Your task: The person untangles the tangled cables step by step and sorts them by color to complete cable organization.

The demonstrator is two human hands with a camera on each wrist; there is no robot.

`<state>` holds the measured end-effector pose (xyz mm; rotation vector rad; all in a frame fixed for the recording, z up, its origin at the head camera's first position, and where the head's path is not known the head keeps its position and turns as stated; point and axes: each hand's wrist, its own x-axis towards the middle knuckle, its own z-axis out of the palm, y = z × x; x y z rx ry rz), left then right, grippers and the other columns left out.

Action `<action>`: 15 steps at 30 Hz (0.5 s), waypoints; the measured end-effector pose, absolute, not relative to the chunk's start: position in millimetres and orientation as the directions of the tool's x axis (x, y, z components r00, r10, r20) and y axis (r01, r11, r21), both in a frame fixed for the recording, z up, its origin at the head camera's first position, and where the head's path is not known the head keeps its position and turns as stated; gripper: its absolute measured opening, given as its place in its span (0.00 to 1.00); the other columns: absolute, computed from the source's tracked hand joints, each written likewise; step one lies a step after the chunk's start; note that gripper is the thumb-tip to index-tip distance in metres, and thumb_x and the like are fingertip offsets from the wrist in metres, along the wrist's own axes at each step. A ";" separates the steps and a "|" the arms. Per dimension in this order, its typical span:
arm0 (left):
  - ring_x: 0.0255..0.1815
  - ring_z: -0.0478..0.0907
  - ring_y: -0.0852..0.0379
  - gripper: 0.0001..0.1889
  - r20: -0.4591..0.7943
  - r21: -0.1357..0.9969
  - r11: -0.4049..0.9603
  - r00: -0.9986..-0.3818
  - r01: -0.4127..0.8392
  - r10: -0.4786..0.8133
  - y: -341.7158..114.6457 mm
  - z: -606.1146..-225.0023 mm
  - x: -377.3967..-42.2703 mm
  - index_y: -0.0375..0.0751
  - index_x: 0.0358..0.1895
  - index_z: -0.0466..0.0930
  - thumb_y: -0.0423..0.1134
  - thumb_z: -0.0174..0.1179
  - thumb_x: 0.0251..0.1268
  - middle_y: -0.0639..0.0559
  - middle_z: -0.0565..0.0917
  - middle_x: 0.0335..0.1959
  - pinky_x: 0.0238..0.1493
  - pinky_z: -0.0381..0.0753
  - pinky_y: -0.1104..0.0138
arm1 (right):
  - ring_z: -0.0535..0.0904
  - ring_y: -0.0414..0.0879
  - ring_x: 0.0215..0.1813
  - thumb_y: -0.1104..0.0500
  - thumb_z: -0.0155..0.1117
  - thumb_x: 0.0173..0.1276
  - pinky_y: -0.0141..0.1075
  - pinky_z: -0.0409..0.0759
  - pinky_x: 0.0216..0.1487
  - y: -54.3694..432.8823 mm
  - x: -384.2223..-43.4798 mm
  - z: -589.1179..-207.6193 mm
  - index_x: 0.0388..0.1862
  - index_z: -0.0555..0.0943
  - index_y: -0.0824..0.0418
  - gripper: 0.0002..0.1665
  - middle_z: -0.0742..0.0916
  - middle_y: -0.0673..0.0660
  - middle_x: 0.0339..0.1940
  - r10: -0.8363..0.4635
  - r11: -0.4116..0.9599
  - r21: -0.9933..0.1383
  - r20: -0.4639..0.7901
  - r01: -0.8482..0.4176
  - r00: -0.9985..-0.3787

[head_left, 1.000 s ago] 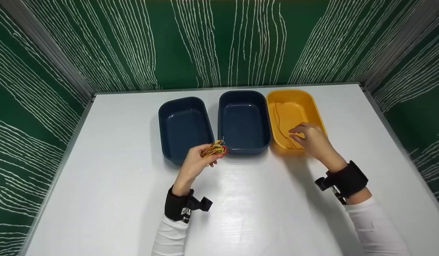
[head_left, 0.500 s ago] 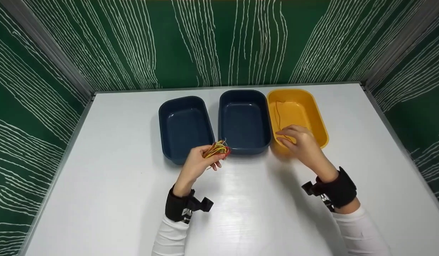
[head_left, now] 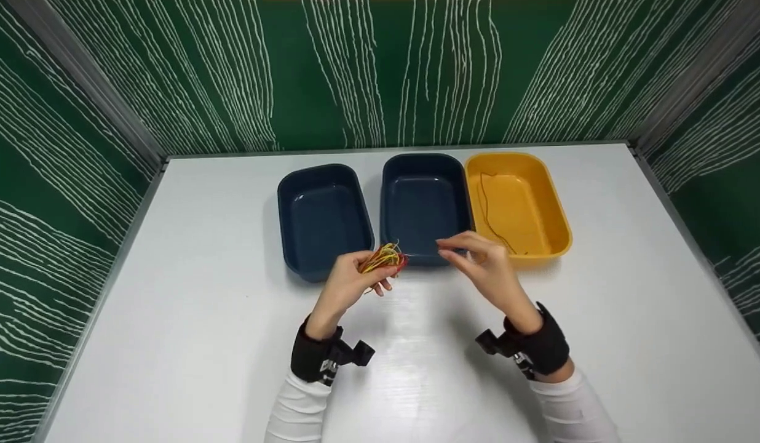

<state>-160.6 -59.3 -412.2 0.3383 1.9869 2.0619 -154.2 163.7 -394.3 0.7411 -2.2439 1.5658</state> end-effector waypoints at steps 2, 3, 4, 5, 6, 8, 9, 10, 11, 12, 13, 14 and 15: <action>0.17 0.76 0.60 0.10 -0.004 0.999 -0.031 -0.938 -0.015 0.346 -58.8 -405.8 -158.0 0.21 0.36 0.75 0.27 0.58 0.54 0.48 0.81 0.22 0.20 0.76 0.71 | 0.77 0.41 0.37 0.74 0.60 0.54 0.28 0.75 0.39 156.6 -149.6 -388.9 0.35 0.81 0.72 0.09 0.83 0.63 0.33 -0.237 0.257 -0.783 0.517 -0.567 -0.822; 0.17 0.76 0.61 0.10 -0.004 0.999 -0.031 -0.938 -0.016 0.346 -58.5 -402.7 -156.8 0.20 0.36 0.75 0.27 0.58 0.54 0.48 0.80 0.22 0.20 0.76 0.71 | 0.77 0.42 0.37 0.74 0.60 0.54 0.29 0.75 0.40 153.6 -147.5 -386.5 0.35 0.81 0.73 0.08 0.83 0.63 0.33 -0.239 0.253 -0.784 0.518 -0.567 -0.822; 0.17 0.76 0.61 0.09 -0.001 1.000 -0.028 -0.938 -0.012 0.348 -58.3 -399.6 -155.6 0.20 0.36 0.75 0.26 0.58 0.54 0.48 0.80 0.22 0.20 0.76 0.71 | 0.77 0.42 0.38 0.74 0.60 0.54 0.30 0.75 0.41 151.4 -146.6 -386.0 0.35 0.81 0.73 0.09 0.83 0.64 0.33 -0.238 0.249 -0.783 0.521 -0.570 -0.819; 0.17 0.76 0.61 0.09 0.000 1.000 -0.020 -0.937 -0.008 0.349 -58.2 -396.5 -154.3 0.20 0.36 0.75 0.26 0.58 0.54 0.48 0.80 0.22 0.20 0.76 0.72 | 0.78 0.42 0.38 0.74 0.60 0.54 0.30 0.75 0.41 149.1 -145.1 -384.5 0.35 0.81 0.72 0.09 0.83 0.63 0.32 -0.238 0.246 -0.788 0.516 -0.565 -0.823; 0.18 0.76 0.62 0.09 0.001 1.000 -0.015 -0.936 -0.005 0.351 -58.2 -394.1 -153.2 0.20 0.36 0.75 0.26 0.57 0.54 0.48 0.80 0.22 0.21 0.76 0.72 | 0.78 0.42 0.38 0.74 0.60 0.54 0.30 0.75 0.41 147.2 -144.3 -383.9 0.35 0.81 0.72 0.09 0.83 0.63 0.32 -0.237 0.236 -0.794 0.513 -0.561 -0.825; 0.18 0.76 0.62 0.10 -0.005 1.000 0.000 -0.936 -0.005 0.353 -58.3 -391.6 -152.0 0.21 0.37 0.76 0.27 0.58 0.54 0.47 0.81 0.22 0.21 0.76 0.71 | 0.78 0.41 0.38 0.74 0.60 0.54 0.29 0.75 0.40 144.1 -143.1 -384.2 0.36 0.81 0.71 0.09 0.83 0.62 0.33 -0.237 0.223 -0.808 0.497 -0.545 -0.834; 0.18 0.76 0.61 0.10 -0.004 1.000 0.000 -0.935 -0.004 0.354 -58.6 -394.6 -153.1 0.22 0.37 0.76 0.28 0.58 0.54 0.47 0.81 0.22 0.22 0.77 0.71 | 0.78 0.41 0.38 0.73 0.60 0.55 0.28 0.75 0.40 142.9 -142.6 -384.7 0.36 0.81 0.71 0.09 0.83 0.62 0.33 -0.239 0.217 -0.817 0.487 -0.535 -0.840; 0.18 0.77 0.60 0.11 -0.004 1.000 0.006 -0.935 -0.002 0.354 -58.7 -398.0 -154.4 0.23 0.38 0.77 0.30 0.59 0.54 0.45 0.81 0.23 0.22 0.77 0.71 | 0.78 0.41 0.38 0.73 0.60 0.55 0.28 0.75 0.40 141.7 -142.6 -385.6 0.36 0.81 0.71 0.09 0.83 0.63 0.33 -0.240 0.212 -0.825 0.475 -0.523 -0.847; 0.19 0.77 0.60 0.11 -0.011 1.000 0.017 -0.934 -0.005 0.356 -58.8 -398.1 -154.2 0.24 0.38 0.77 0.31 0.59 0.55 0.42 0.81 0.24 0.23 0.78 0.69 | 0.78 0.41 0.38 0.73 0.60 0.55 0.28 0.75 0.40 140.5 -142.1 -385.9 0.36 0.81 0.72 0.09 0.83 0.63 0.33 -0.242 0.213 -0.834 0.460 -0.510 -0.854; 0.19 0.77 0.60 0.11 -0.010 1.000 0.016 -0.933 -0.004 0.359 -58.7 -398.4 -154.0 0.24 0.38 0.77 0.31 0.59 0.55 0.38 0.81 0.25 0.23 0.77 0.69 | 0.78 0.41 0.38 0.73 0.60 0.55 0.28 0.75 0.40 139.4 -141.9 -386.9 0.36 0.81 0.71 0.09 0.83 0.63 0.34 -0.242 0.214 -0.838 0.452 -0.502 -0.859; 0.18 0.77 0.61 0.11 -0.011 1.000 0.015 -0.932 -0.006 0.361 -58.4 -398.4 -153.8 0.23 0.38 0.77 0.30 0.59 0.55 0.34 0.80 0.26 0.23 0.77 0.70 | 0.78 0.41 0.39 0.72 0.60 0.55 0.28 0.75 0.40 138.1 -141.5 -387.4 0.36 0.81 0.72 0.09 0.83 0.63 0.34 -0.245 0.216 -0.843 0.441 -0.492 -0.863; 0.18 0.77 0.61 0.11 -0.006 1.000 0.010 -0.931 -0.003 0.366 -58.1 -399.1 -153.8 0.23 0.38 0.76 0.30 0.59 0.55 0.31 0.80 0.27 0.22 0.77 0.70 | 0.78 0.41 0.39 0.72 0.61 0.55 0.28 0.76 0.40 136.9 -141.2 -387.8 0.36 0.81 0.73 0.09 0.83 0.64 0.34 -0.247 0.214 -0.848 0.434 -0.485 -0.867; 0.19 0.77 0.60 0.11 -0.003 1.000 0.010 -0.930 0.001 0.367 -57.9 -399.7 -153.5 0.23 0.38 0.76 0.29 0.59 0.55 0.29 0.79 0.28 0.22 0.77 0.70 | 0.78 0.41 0.39 0.72 0.61 0.55 0.29 0.76 0.40 135.7 -141.0 -388.3 0.37 0.80 0.73 0.09 0.83 0.64 0.33 -0.250 0.212 -0.851 0.427 -0.480 -0.869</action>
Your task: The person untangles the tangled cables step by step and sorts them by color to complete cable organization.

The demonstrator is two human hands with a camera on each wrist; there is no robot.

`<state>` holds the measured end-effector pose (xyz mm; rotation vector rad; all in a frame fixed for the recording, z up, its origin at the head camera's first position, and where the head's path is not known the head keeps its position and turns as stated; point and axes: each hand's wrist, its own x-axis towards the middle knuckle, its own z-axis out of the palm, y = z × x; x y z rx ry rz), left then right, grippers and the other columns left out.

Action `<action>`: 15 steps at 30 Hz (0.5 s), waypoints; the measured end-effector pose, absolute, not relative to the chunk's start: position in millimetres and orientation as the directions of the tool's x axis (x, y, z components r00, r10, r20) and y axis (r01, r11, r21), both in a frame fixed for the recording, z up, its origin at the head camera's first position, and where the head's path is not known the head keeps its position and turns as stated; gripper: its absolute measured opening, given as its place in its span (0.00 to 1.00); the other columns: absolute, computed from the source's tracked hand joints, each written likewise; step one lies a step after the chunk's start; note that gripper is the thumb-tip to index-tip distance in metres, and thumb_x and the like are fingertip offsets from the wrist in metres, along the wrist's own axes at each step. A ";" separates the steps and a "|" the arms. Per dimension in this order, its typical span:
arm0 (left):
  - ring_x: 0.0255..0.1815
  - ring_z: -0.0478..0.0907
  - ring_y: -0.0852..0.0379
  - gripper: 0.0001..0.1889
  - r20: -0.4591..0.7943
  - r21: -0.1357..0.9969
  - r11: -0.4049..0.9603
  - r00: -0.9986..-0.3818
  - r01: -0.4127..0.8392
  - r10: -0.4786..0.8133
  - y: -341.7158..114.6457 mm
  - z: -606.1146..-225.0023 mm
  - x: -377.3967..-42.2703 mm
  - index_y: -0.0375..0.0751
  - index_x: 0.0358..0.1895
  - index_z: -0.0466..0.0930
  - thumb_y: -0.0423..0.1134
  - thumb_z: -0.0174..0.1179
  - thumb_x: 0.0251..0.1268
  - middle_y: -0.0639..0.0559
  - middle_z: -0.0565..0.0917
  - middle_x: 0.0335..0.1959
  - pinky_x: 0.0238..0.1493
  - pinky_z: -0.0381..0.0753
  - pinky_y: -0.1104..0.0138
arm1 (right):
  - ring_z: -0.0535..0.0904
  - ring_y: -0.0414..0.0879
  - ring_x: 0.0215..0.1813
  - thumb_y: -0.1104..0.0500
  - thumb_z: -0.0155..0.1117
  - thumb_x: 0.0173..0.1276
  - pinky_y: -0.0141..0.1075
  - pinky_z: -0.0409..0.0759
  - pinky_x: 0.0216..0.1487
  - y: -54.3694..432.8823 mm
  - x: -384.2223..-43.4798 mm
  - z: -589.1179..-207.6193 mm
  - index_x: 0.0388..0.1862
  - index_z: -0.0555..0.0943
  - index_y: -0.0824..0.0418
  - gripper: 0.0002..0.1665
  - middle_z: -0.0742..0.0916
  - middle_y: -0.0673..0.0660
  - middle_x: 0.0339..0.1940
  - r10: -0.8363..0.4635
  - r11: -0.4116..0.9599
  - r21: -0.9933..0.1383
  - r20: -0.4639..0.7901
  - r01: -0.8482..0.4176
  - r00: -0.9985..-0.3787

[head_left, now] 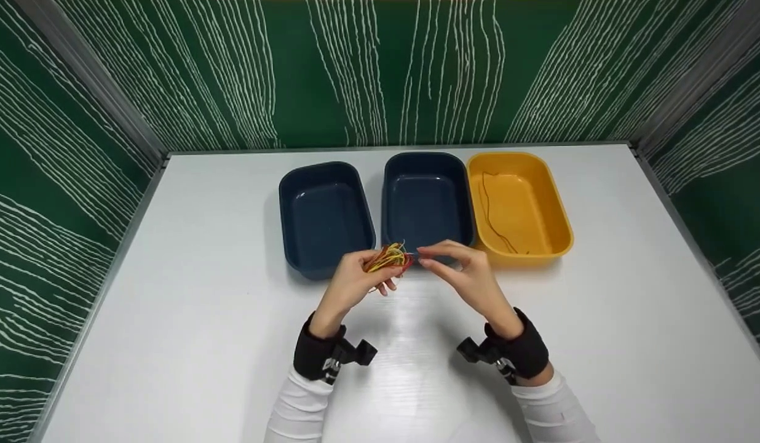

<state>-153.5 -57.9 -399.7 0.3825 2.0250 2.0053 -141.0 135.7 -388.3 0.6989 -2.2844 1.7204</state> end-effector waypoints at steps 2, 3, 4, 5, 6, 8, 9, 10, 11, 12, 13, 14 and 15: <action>0.18 0.76 0.60 0.10 -0.012 1.000 0.018 -0.928 -0.006 0.373 -57.0 -399.5 -153.5 0.22 0.38 0.76 0.28 0.58 0.55 0.26 0.78 0.29 0.22 0.77 0.71 | 0.78 0.41 0.39 0.72 0.61 0.54 0.29 0.76 0.40 133.8 -140.8 -389.5 0.37 0.80 0.73 0.10 0.83 0.64 0.33 -0.255 0.203 -0.858 0.420 -0.473 -0.871; 0.18 0.76 0.59 0.10 -0.009 1.000 0.013 -0.927 -0.005 0.375 -56.6 -403.0 -155.0 0.22 0.38 0.76 0.28 0.58 0.55 0.28 0.79 0.28 0.21 0.76 0.72 | 0.78 0.41 0.39 0.72 0.61 0.54 0.29 0.76 0.40 132.9 -140.5 -390.1 0.36 0.80 0.73 0.09 0.83 0.63 0.33 -0.259 0.200 -0.859 0.417 -0.471 -0.871; 0.18 0.76 0.58 0.10 -0.011 1.000 0.017 -0.927 -0.005 0.375 -56.4 -407.3 -156.8 0.22 0.38 0.76 0.28 0.58 0.55 0.31 0.79 0.26 0.21 0.76 0.72 | 0.78 0.41 0.38 0.72 0.61 0.54 0.30 0.76 0.40 132.0 -140.8 -391.1 0.36 0.80 0.73 0.09 0.83 0.63 0.33 -0.265 0.196 -0.859 0.417 -0.472 -0.869; 0.18 0.77 0.58 0.10 -0.012 1.000 0.021 -0.927 -0.004 0.375 -56.2 -411.4 -158.4 0.23 0.38 0.77 0.29 0.59 0.54 0.35 0.80 0.24 0.21 0.76 0.71 | 0.78 0.41 0.38 0.72 0.61 0.54 0.30 0.76 0.40 131.2 -141.0 -392.0 0.36 0.81 0.73 0.09 0.83 0.63 0.33 -0.270 0.192 -0.860 0.417 -0.473 -0.868; 0.18 0.77 0.57 0.10 -0.015 1.000 0.022 -0.928 -0.007 0.373 -56.1 -415.3 -159.9 0.24 0.38 0.77 0.29 0.59 0.54 0.38 0.81 0.23 0.21 0.76 0.71 | 0.78 0.41 0.38 0.72 0.62 0.54 0.31 0.76 0.41 130.3 -141.2 -393.1 0.36 0.81 0.73 0.09 0.83 0.62 0.33 -0.274 0.192 -0.858 0.419 -0.476 -0.866; 0.18 0.77 0.58 0.11 -0.013 1.000 0.013 -0.928 -0.009 0.373 -55.5 -420.2 -161.8 0.24 0.38 0.77 0.30 0.60 0.54 0.46 0.81 0.23 0.21 0.76 0.71 | 0.78 0.40 0.37 0.72 0.62 0.53 0.34 0.76 0.41 128.7 -141.9 -395.5 0.35 0.81 0.73 0.09 0.84 0.62 0.32 -0.275 0.187 -0.856 0.425 -0.482 -0.862; 0.18 0.77 0.59 0.11 -0.011 1.000 0.010 -0.928 -0.007 0.372 -55.3 -421.3 -162.0 0.24 0.39 0.77 0.31 0.60 0.54 0.48 0.81 0.22 0.21 0.76 0.71 | 0.78 0.40 0.37 0.72 0.62 0.53 0.36 0.76 0.41 128.0 -142.1 -396.5 0.34 0.81 0.73 0.08 0.84 0.62 0.31 -0.274 0.186 -0.855 0.428 -0.484 -0.861; 0.18 0.77 0.59 0.12 -0.006 1.000 0.005 -0.928 -0.005 0.371 -55.0 -421.9 -161.9 0.24 0.39 0.77 0.31 0.60 0.54 0.49 0.81 0.22 0.20 0.76 0.71 | 0.78 0.40 0.37 0.72 0.62 0.53 0.38 0.76 0.42 127.3 -142.4 -397.6 0.34 0.81 0.72 0.08 0.84 0.61 0.31 -0.272 0.183 -0.855 0.431 -0.486 -0.860; 0.19 0.77 0.58 0.12 -0.001 1.000 -0.001 -0.928 -0.001 0.371 -54.8 -422.1 -161.7 0.24 0.39 0.77 0.31 0.60 0.54 0.49 0.81 0.23 0.20 0.76 0.71 | 0.78 0.40 0.36 0.73 0.62 0.53 0.39 0.76 0.41 126.8 -142.6 -398.6 0.33 0.81 0.72 0.07 0.84 0.61 0.31 -0.269 0.179 -0.854 0.435 -0.488 -0.860; 0.19 0.77 0.58 0.12 0.005 1.000 -0.005 -0.928 0.004 0.372 -54.6 -422.2 -161.5 0.24 0.39 0.77 0.31 0.60 0.54 0.48 0.81 0.23 0.20 0.76 0.71 | 0.78 0.40 0.36 0.73 0.62 0.53 0.40 0.76 0.41 126.3 -142.7 -399.4 0.33 0.81 0.72 0.07 0.84 0.61 0.30 -0.265 0.175 -0.854 0.438 -0.489 -0.859; 0.19 0.77 0.58 0.12 0.012 1.000 -0.007 -0.928 0.010 0.372 -54.3 -422.3 -161.4 0.24 0.39 0.77 0.31 0.60 0.54 0.48 0.81 0.23 0.20 0.76 0.71 | 0.78 0.40 0.36 0.73 0.62 0.52 0.40 0.76 0.41 125.9 -142.8 -400.1 0.32 0.81 0.72 0.07 0.83 0.61 0.30 -0.263 0.168 -0.854 0.442 -0.492 -0.858; 0.19 0.77 0.58 0.12 0.017 1.000 -0.008 -0.928 0.015 0.371 -54.1 -422.1 -161.2 0.24 0.38 0.77 0.31 0.60 0.54 0.47 0.81 0.23 0.20 0.76 0.71 | 0.78 0.40 0.35 0.73 0.62 0.52 0.39 0.76 0.40 125.7 -143.1 -401.1 0.32 0.81 0.72 0.06 0.83 0.61 0.29 -0.260 0.163 -0.853 0.447 -0.495 -0.856; 0.19 0.77 0.58 0.12 0.017 1.000 -0.005 -0.929 0.016 0.369 -53.9 -421.7 -160.9 0.24 0.38 0.77 0.31 0.60 0.54 0.47 0.81 0.23 0.19 0.76 0.71 | 0.78 0.40 0.35 0.73 0.62 0.52 0.38 0.76 0.40 125.4 -142.9 -401.2 0.31 0.81 0.72 0.06 0.83 0.60 0.29 -0.259 0.159 -0.854 0.449 -0.496 -0.855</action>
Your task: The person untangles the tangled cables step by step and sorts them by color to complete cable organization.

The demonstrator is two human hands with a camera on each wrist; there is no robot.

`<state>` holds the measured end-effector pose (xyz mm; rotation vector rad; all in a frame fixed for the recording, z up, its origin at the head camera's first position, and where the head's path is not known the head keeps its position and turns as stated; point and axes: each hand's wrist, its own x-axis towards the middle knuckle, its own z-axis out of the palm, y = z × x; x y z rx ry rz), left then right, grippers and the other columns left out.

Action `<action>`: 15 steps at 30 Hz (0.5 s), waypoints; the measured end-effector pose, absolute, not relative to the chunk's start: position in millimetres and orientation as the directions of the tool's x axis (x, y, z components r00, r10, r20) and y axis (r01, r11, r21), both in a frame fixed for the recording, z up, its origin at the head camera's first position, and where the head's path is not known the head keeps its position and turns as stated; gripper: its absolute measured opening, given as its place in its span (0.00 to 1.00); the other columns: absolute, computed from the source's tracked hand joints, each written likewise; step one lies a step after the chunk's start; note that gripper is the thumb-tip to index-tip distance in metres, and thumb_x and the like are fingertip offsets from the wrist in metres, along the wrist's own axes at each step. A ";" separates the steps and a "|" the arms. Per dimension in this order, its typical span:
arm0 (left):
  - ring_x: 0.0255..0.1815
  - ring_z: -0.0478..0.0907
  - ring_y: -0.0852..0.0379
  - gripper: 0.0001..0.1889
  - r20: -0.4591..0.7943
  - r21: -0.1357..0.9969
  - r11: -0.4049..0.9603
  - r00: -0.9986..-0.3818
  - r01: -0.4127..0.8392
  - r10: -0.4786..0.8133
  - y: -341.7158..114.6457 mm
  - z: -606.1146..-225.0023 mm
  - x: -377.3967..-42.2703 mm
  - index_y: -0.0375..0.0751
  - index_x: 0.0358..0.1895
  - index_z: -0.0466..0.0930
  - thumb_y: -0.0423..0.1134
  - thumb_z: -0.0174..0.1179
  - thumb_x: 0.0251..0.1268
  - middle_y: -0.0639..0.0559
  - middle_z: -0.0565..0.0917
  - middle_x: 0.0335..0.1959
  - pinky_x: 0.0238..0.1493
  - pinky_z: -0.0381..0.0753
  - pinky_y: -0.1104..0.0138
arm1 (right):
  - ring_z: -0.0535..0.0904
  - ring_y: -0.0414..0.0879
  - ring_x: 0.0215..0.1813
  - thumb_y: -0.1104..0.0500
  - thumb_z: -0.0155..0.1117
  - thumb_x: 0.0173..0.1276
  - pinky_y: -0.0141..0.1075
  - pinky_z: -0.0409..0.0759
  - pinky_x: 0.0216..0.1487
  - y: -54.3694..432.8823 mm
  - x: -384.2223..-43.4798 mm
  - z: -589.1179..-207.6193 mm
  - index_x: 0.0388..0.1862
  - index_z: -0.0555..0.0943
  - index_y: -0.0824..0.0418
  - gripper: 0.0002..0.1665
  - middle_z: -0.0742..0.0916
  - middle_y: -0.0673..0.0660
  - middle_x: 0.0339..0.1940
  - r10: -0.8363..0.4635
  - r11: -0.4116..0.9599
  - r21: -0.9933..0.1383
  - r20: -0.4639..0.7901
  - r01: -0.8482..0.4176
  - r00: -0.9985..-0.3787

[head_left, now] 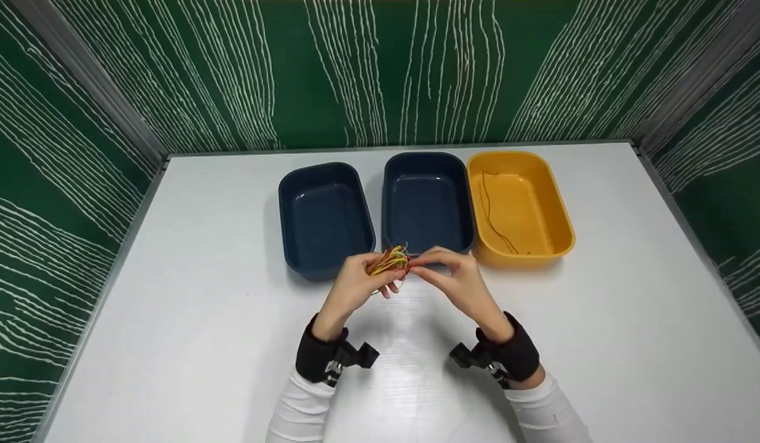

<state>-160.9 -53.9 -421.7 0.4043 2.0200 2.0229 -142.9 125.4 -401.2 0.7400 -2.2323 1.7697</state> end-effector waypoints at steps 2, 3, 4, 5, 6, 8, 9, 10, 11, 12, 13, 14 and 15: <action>0.19 0.77 0.58 0.12 0.020 1.000 0.002 -0.930 0.022 0.367 -53.3 -421.2 -160.6 0.24 0.38 0.77 0.31 0.60 0.54 0.45 0.81 0.24 0.19 0.76 0.71 | 0.78 0.40 0.35 0.73 0.62 0.52 0.37 0.76 0.40 124.8 -143.1 -401.6 0.31 0.81 0.72 0.06 0.83 0.60 0.29 -0.258 0.154 -0.853 0.452 -0.499 -0.854; 0.19 0.78 0.57 0.12 0.021 1.000 0.006 -0.931 0.025 0.366 -53.1 -421.1 -160.6 0.24 0.38 0.77 0.31 0.60 0.54 0.44 0.82 0.24 0.19 0.76 0.70 | 0.77 0.40 0.35 0.73 0.62 0.52 0.36 0.76 0.40 124.7 -143.0 -401.5 0.31 0.81 0.72 0.06 0.83 0.60 0.28 -0.258 0.153 -0.855 0.449 -0.495 -0.855; 0.19 0.78 0.56 0.12 0.021 1.000 0.010 -0.931 0.027 0.365 -53.0 -421.2 -160.7 0.24 0.38 0.77 0.31 0.60 0.54 0.43 0.82 0.24 0.20 0.77 0.69 | 0.77 0.40 0.34 0.73 0.62 0.52 0.35 0.76 0.39 124.5 -142.9 -401.8 0.30 0.81 0.72 0.05 0.83 0.60 0.28 -0.256 0.150 -0.858 0.446 -0.491 -0.858; 0.19 0.78 0.55 0.12 0.021 0.999 0.015 -0.931 0.029 0.365 -52.8 -420.8 -160.4 0.24 0.38 0.77 0.31 0.60 0.54 0.42 0.81 0.25 0.20 0.77 0.69 | 0.77 0.40 0.34 0.73 0.62 0.52 0.34 0.76 0.39 124.6 -142.8 -402.1 0.30 0.81 0.72 0.05 0.83 0.59 0.28 -0.254 0.148 -0.863 0.439 -0.483 -0.862; 0.19 0.78 0.54 0.12 0.025 0.999 0.021 -0.930 0.035 0.367 -52.7 -420.9 -160.8 0.24 0.39 0.77 0.30 0.60 0.54 0.41 0.81 0.25 0.20 0.78 0.68 | 0.77 0.40 0.34 0.73 0.62 0.52 0.33 0.76 0.39 124.5 -142.7 -402.4 0.30 0.81 0.73 0.05 0.83 0.59 0.28 -0.251 0.146 -0.867 0.432 -0.476 -0.866; 0.19 0.78 0.53 0.11 0.028 0.999 0.032 -0.929 0.043 0.368 -52.4 -420.1 -160.4 0.24 0.39 0.77 0.31 0.60 0.54 0.41 0.81 0.25 0.21 0.78 0.67 | 0.77 0.40 0.34 0.73 0.62 0.53 0.31 0.75 0.40 125.0 -143.4 -405.2 0.29 0.81 0.73 0.04 0.83 0.58 0.28 -0.244 0.136 -0.875 0.426 -0.465 -0.871; 0.19 0.78 0.54 0.11 0.029 0.998 0.036 -0.929 0.046 0.368 -52.5 -420.2 -160.5 0.24 0.38 0.77 0.31 0.60 0.54 0.42 0.81 0.24 0.21 0.78 0.67 | 0.77 0.41 0.34 0.73 0.61 0.53 0.30 0.74 0.40 125.2 -143.7 -406.2 0.29 0.81 0.73 0.04 0.83 0.58 0.28 -0.240 0.126 -0.877 0.426 -0.463 -0.872; 0.18 0.78 0.56 0.11 0.027 0.998 0.043 -0.930 0.046 0.368 -52.5 -420.0 -160.4 0.24 0.38 0.78 0.31 0.60 0.54 0.43 0.81 0.24 0.21 0.78 0.67 | 0.77 0.41 0.34 0.73 0.61 0.53 0.29 0.74 0.40 125.7 -144.8 -409.0 0.29 0.81 0.72 0.04 0.83 0.58 0.28 -0.233 0.121 -0.881 0.423 -0.458 -0.876; 0.17 0.77 0.58 0.11 0.025 0.998 0.049 -0.930 0.046 0.368 -52.5 -419.4 -160.2 0.25 0.38 0.78 0.31 0.60 0.54 0.43 0.81 0.23 0.21 0.77 0.68 | 0.77 0.41 0.34 0.73 0.61 0.53 0.29 0.74 0.40 126.4 -146.0 -411.8 0.29 0.81 0.72 0.04 0.83 0.57 0.28 -0.225 0.114 -0.884 0.422 -0.453 -0.878; 0.17 0.77 0.59 0.11 0.023 0.998 0.052 -0.929 0.045 0.368 -52.4 -419.6 -160.3 0.25 0.38 0.78 0.32 0.60 0.54 0.45 0.81 0.23 0.21 0.77 0.69 | 0.77 0.41 0.34 0.73 0.61 0.53 0.29 0.74 0.40 127.2 -147.3 -414.6 0.29 0.81 0.71 0.04 0.83 0.56 0.28 -0.216 0.108 -0.887 0.420 -0.449 -0.881; 0.17 0.76 0.61 0.12 0.017 0.998 0.055 -0.931 0.040 0.365 -52.4 -419.1 -159.9 0.25 0.38 0.78 0.32 0.60 0.54 0.45 0.81 0.23 0.21 0.77 0.70 | 0.77 0.41 0.34 0.73 0.61 0.53 0.29 0.74 0.40 128.1 -148.6 -417.2 0.29 0.81 0.71 0.04 0.83 0.56 0.28 -0.208 0.104 -0.889 0.419 -0.445 -0.884; 0.17 0.76 0.62 0.12 0.013 0.998 0.055 -0.930 0.036 0.367 -52.5 -419.7 -160.2 0.25 0.38 0.78 0.32 0.61 0.54 0.45 0.81 0.22 0.21 0.77 0.70 | 0.77 0.41 0.34 0.73 0.61 0.53 0.29 0.74 0.39 129.2 -149.8 -419.8 0.29 0.81 0.70 0.04 0.83 0.55 0.28 -0.198 0.105 -0.891 0.417 -0.442 -0.887; 0.17 0.76 0.63 0.12 0.008 0.998 0.056 -0.930 0.031 0.367 -52.6 -420.1 -160.4 0.25 0.37 0.78 0.33 0.61 0.54 0.46 0.81 0.22 0.21 0.77 0.70 | 0.77 0.41 0.34 0.72 0.61 0.53 0.29 0.74 0.39 130.4 -151.0 -422.1 0.29 0.81 0.70 0.04 0.83 0.54 0.28 -0.193 0.106 -0.890 0.419 -0.444 -0.887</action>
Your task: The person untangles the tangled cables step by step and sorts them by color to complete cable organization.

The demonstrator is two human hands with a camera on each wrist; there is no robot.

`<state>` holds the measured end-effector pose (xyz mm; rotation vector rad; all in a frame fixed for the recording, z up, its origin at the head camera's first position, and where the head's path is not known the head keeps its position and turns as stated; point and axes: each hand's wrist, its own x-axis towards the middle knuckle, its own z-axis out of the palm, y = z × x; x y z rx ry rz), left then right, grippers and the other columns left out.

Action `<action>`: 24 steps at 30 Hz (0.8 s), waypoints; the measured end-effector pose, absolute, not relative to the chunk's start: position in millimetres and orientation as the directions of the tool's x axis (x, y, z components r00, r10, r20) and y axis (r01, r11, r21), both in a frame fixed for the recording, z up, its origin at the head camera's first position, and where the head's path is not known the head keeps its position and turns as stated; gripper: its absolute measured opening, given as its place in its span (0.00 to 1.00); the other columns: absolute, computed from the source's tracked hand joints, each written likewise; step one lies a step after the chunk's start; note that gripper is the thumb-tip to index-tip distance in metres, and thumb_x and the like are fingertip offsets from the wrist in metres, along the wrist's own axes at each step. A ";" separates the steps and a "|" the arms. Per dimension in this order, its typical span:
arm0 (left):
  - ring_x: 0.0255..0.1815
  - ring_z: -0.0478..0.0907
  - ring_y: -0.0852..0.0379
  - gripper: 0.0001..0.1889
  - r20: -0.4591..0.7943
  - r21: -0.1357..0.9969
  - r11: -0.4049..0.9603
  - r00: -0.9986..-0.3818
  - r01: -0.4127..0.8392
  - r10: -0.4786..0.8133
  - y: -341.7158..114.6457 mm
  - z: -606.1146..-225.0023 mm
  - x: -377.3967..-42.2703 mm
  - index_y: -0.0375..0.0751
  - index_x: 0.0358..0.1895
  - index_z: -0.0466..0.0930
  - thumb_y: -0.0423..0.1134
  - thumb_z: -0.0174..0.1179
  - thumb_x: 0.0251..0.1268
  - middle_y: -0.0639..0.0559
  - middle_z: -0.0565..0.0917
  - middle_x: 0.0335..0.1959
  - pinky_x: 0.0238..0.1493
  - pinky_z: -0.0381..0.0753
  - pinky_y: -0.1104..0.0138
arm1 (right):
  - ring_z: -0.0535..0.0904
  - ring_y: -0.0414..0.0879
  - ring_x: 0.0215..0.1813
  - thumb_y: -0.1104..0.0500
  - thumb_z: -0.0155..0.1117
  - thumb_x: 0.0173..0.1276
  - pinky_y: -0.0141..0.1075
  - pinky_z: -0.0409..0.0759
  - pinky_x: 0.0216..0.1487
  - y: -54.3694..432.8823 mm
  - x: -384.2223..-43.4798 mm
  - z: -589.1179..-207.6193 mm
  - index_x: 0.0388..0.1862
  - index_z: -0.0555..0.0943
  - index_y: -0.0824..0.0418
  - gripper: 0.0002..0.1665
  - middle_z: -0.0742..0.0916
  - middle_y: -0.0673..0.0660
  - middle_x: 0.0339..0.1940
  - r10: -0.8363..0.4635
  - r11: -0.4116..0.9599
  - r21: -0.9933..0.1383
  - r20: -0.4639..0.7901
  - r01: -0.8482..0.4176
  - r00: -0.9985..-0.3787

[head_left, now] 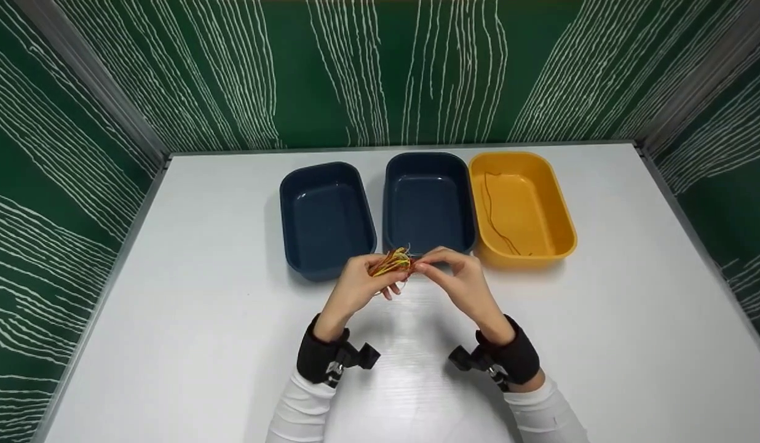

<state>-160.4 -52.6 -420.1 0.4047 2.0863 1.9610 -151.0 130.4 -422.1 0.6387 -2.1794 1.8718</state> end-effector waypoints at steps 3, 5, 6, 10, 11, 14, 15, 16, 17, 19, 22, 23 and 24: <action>0.18 0.77 0.62 0.12 0.003 0.999 0.046 -0.929 0.022 0.370 -52.5 -420.0 -160.4 0.25 0.37 0.77 0.33 0.61 0.53 0.45 0.81 0.23 0.21 0.78 0.69 | 0.77 0.42 0.34 0.70 0.62 0.54 0.29 0.74 0.38 134.9 -153.1 -426.1 0.30 0.81 0.69 0.04 0.83 0.53 0.29 -0.179 0.105 -0.893 0.416 -0.438 -0.891; 0.18 0.77 0.59 0.12 0.003 0.999 0.038 -0.929 0.018 0.369 -53.0 -420.4 -160.8 0.24 0.37 0.77 0.32 0.62 0.53 0.44 0.81 0.23 0.21 0.77 0.69 | 0.77 0.43 0.35 0.69 0.62 0.55 0.30 0.74 0.38 137.8 -154.0 -426.1 0.30 0.81 0.70 0.04 0.83 0.54 0.29 -0.169 0.088 -0.896 0.417 -0.435 -0.893; 0.18 0.77 0.59 0.12 0.003 0.999 0.035 -0.930 0.017 0.367 -53.3 -420.0 -160.8 0.24 0.37 0.77 0.32 0.62 0.53 0.44 0.81 0.23 0.20 0.77 0.70 | 0.76 0.44 0.36 0.68 0.62 0.55 0.30 0.74 0.39 139.4 -154.2 -425.7 0.30 0.81 0.70 0.04 0.83 0.54 0.29 -0.165 0.073 -0.900 0.414 -0.430 -0.895; 0.19 0.78 0.57 0.12 -0.008 1.000 0.031 -0.932 0.003 0.363 -54.5 -420.5 -161.3 0.24 0.36 0.77 0.32 0.62 0.53 0.45 0.81 0.23 0.20 0.76 0.72 | 0.76 0.46 0.37 0.67 0.62 0.56 0.32 0.73 0.41 145.8 -155.0 -423.2 0.30 0.80 0.70 0.05 0.82 0.56 0.30 -0.139 0.035 -0.918 0.387 -0.395 -0.911; 0.19 0.78 0.58 0.12 -0.013 1.000 0.031 -0.932 -0.002 0.362 -54.7 -420.3 -161.3 0.25 0.36 0.77 0.32 0.62 0.52 0.44 0.81 0.24 0.20 0.76 0.72 | 0.76 0.46 0.37 0.67 0.62 0.56 0.32 0.73 0.41 147.3 -155.1 -422.4 0.30 0.80 0.69 0.05 0.82 0.56 0.30 -0.134 0.034 -0.920 0.382 -0.390 -0.914; 0.19 0.78 0.58 0.12 -0.015 0.999 0.033 -0.932 -0.003 0.361 -55.5 -420.1 -161.0 0.25 0.37 0.77 0.32 0.61 0.53 0.41 0.81 0.25 0.20 0.76 0.72 | 0.76 0.47 0.37 0.67 0.62 0.56 0.33 0.72 0.42 151.6 -155.4 -420.1 0.31 0.80 0.69 0.05 0.82 0.56 0.31 -0.115 0.033 -0.928 0.365 -0.371 -0.924; 0.19 0.78 0.58 0.12 -0.010 0.999 0.034 -0.933 0.003 0.359 -56.0 -420.0 -160.9 0.25 0.37 0.77 0.32 0.61 0.53 0.40 0.81 0.25 0.20 0.76 0.72 | 0.76 0.47 0.37 0.66 0.62 0.56 0.34 0.72 0.43 153.0 -155.5 -419.4 0.31 0.80 0.70 0.05 0.82 0.57 0.31 -0.107 0.031 -0.930 0.362 -0.367 -0.926; 0.19 0.78 0.57 0.11 -0.006 0.999 0.032 -0.934 0.006 0.357 -56.4 -419.9 -160.6 0.25 0.37 0.77 0.32 0.61 0.53 0.40 0.81 0.25 0.20 0.76 0.72 | 0.76 0.47 0.37 0.66 0.62 0.56 0.35 0.72 0.44 154.3 -155.7 -418.7 0.31 0.80 0.70 0.06 0.82 0.57 0.30 -0.098 0.027 -0.932 0.357 -0.361 -0.929; 0.19 0.78 0.57 0.12 -0.001 0.999 0.031 -0.935 0.011 0.355 -56.9 -420.1 -160.7 0.25 0.37 0.77 0.32 0.61 0.53 0.40 0.81 0.25 0.20 0.76 0.72 | 0.76 0.48 0.37 0.66 0.62 0.56 0.36 0.71 0.45 155.6 -155.7 -418.2 0.31 0.80 0.70 0.06 0.82 0.58 0.30 -0.091 0.024 -0.935 0.351 -0.354 -0.932; 0.19 0.78 0.57 0.12 0.008 0.999 0.032 -0.935 0.020 0.354 -57.7 -420.4 -160.8 0.25 0.37 0.77 0.32 0.61 0.53 0.43 0.82 0.24 0.20 0.77 0.71 | 0.76 0.48 0.37 0.65 0.62 0.56 0.37 0.70 0.48 157.8 -155.6 -417.2 0.31 0.80 0.70 0.07 0.82 0.58 0.30 -0.078 0.021 -0.939 0.340 -0.343 -0.937; 0.19 0.78 0.56 0.12 0.014 0.999 0.025 -0.934 0.024 0.357 -58.1 -421.1 -161.3 0.25 0.37 0.77 0.32 0.61 0.53 0.45 0.81 0.24 0.20 0.77 0.71 | 0.76 0.48 0.36 0.64 0.63 0.56 0.38 0.69 0.50 160.0 -156.0 -415.8 0.31 0.80 0.71 0.08 0.82 0.57 0.29 -0.061 0.007 -0.942 0.336 -0.337 -0.940; 0.19 0.78 0.56 0.12 0.016 0.999 0.024 -0.932 0.026 0.361 -58.1 -421.1 -161.5 0.25 0.37 0.77 0.32 0.61 0.53 0.45 0.81 0.24 0.20 0.77 0.71 | 0.76 0.48 0.36 0.65 0.63 0.56 0.37 0.70 0.49 160.6 -156.1 -415.5 0.31 0.80 0.72 0.09 0.82 0.57 0.29 -0.054 0.002 -0.942 0.336 -0.336 -0.940; 0.19 0.78 0.56 0.12 0.015 0.999 0.023 -0.932 0.025 0.363 -58.1 -421.0 -161.4 0.25 0.37 0.77 0.32 0.61 0.53 0.45 0.81 0.24 0.20 0.77 0.70 | 0.76 0.48 0.36 0.65 0.63 0.56 0.36 0.70 0.48 161.3 -156.2 -415.2 0.31 0.80 0.73 0.09 0.82 0.56 0.29 -0.044 -0.007 -0.942 0.336 -0.336 -0.941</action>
